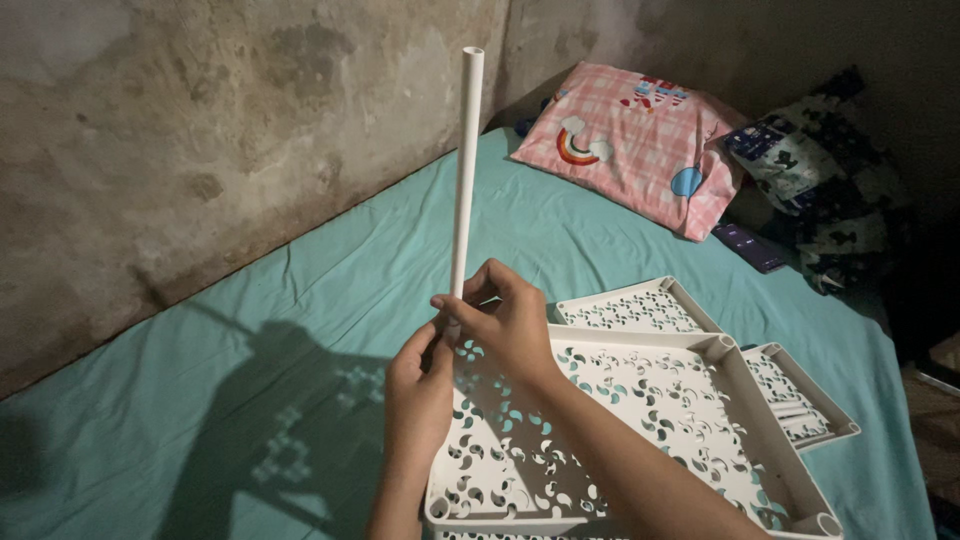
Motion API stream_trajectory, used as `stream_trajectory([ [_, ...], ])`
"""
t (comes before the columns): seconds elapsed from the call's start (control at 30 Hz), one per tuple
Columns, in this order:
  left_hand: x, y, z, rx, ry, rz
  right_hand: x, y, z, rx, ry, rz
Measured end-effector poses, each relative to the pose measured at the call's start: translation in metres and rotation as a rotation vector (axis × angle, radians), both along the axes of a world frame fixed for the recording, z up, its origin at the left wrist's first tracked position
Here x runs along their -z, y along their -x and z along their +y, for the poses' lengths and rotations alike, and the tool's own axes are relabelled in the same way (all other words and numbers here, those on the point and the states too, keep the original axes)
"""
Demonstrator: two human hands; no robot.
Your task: The person assembles a white plastic tiered shelf on a bed, inserting vertical support poles into the corner sockets of perforated trays and pressing small connector fittings into place, then fitting another tray onto the poles. Additional trays and poles remain laid out on the bed as the clip ends.
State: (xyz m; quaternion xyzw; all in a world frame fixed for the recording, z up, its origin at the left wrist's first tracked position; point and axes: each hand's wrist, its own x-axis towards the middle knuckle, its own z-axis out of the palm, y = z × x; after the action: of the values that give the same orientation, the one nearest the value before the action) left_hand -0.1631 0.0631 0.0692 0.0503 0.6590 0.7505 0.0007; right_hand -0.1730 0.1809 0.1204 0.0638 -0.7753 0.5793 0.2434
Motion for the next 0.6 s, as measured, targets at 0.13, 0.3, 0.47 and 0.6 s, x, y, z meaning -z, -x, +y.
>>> stream_trajectory([
  [0.13,0.004,0.002,0.0,0.0,-0.034,0.053,0.004,0.003,0.0,-0.064,0.07,0.027],
  [0.3,0.009,0.006,0.001,-0.016,-0.043,0.096,0.007,0.004,0.002,-0.087,0.058,0.005],
  [0.47,0.012,0.006,0.004,0.011,-0.098,0.082,0.01,0.003,0.007,-0.165,0.109,-0.01],
  [0.6,0.011,0.006,0.004,0.015,-0.104,0.072,0.011,0.003,0.008,-0.205,0.115,0.003],
])
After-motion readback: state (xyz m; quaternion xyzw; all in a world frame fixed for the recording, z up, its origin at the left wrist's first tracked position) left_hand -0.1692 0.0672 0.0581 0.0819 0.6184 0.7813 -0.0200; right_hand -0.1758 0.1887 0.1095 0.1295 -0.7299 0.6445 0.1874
